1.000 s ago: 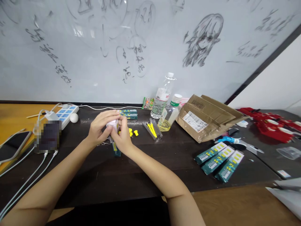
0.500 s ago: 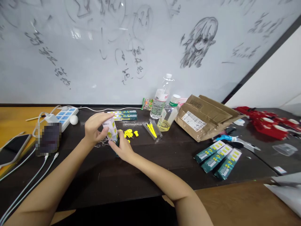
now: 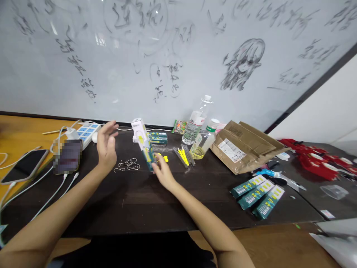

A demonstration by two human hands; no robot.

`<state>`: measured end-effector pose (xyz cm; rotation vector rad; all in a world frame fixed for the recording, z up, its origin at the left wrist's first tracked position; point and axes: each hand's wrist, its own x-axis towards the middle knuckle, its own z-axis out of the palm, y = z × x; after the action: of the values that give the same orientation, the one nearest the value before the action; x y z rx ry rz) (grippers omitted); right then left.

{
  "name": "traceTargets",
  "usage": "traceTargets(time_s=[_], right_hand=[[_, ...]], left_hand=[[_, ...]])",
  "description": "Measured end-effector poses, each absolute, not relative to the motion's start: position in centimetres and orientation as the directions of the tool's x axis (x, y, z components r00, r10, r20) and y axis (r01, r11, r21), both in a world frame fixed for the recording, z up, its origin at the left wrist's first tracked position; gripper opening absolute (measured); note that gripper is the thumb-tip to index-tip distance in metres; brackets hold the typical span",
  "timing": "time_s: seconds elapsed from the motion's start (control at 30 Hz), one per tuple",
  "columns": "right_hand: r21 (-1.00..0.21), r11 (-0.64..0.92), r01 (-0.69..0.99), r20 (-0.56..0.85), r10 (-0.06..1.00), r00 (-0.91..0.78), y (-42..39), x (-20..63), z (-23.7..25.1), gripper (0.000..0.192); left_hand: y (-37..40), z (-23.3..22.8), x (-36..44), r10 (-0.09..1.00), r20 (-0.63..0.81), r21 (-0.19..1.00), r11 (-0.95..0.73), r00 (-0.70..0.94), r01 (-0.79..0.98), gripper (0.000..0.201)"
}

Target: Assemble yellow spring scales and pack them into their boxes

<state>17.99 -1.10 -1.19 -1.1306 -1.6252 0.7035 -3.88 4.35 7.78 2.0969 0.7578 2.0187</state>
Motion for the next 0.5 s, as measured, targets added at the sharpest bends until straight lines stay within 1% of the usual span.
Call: traceTargets(time_s=[0.03,0.07,0.1,0.17,0.2,0.23,0.27,0.3,0.37,0.43,0.5], right_hand=[[-0.83,0.418,0.368,0.444,0.896,-0.017,-0.1,18.8,-0.4,0.047],[-0.791,0.436,0.428,0.498,0.867,0.036,1.1,19.8,0.5,0.046],[-0.734,0.447,0.511,0.545,0.837,0.052,2.5,20.8,1.4,0.045],[-0.609,0.429,0.667,0.59,0.807,0.02,5.8,22.7,3.0,0.043],[-0.545,0.413,0.729,0.59,0.807,-0.015,7.5,23.4,3.5,0.041],[-0.485,0.391,0.783,0.577,0.815,-0.049,9.2,24.0,3.9,0.04],[-0.427,0.363,0.828,0.553,0.829,-0.079,10.8,24.5,4.1,0.04],[-0.376,0.335,0.864,0.519,0.849,-0.103,12.3,24.8,4.1,0.04],[-0.306,0.288,0.907,0.448,0.884,-0.13,14.7,25.0,3.8,0.039],[-0.272,0.265,0.925,0.399,0.906,-0.142,16.6,25.1,3.2,0.039],[-0.26,0.275,0.926,0.373,0.913,-0.166,18.0,25.2,2.7,0.039]], left_hand=[[3.8,6.6,-4.5,0.451,0.893,0.435,-0.86,-0.002,0.269,0.038],[3.1,5.3,-5.0,0.45,0.889,0.411,-0.863,0.082,0.293,0.035],[2.5,4.0,-5.4,0.43,0.886,0.362,-0.876,0.175,0.317,0.031],[1.4,1.6,-5.5,0.411,0.835,0.286,-0.892,0.365,0.35,0.028],[1.0,0.8,-5.3,0.381,0.775,0.228,-0.913,0.504,0.338,0.026],[0.8,0.2,-5.0,0.327,0.716,0.165,-0.938,0.616,0.306,0.024],[0.8,-0.3,-4.7,0.294,0.664,0.125,-0.95,0.688,0.285,0.022],[0.9,-0.5,-4.5,0.297,0.634,0.12,-0.95,0.714,0.288,0.021],[1.4,-0.7,-4.2,0.342,0.577,0.139,-0.936,0.742,0.323,0.022],[2.1,-0.7,-4.4,0.403,0.558,0.171,-0.911,0.726,0.375,0.022],[2.5,-0.8,-4.7,0.442,0.557,0.19,-0.892,0.703,0.411,0.023]])
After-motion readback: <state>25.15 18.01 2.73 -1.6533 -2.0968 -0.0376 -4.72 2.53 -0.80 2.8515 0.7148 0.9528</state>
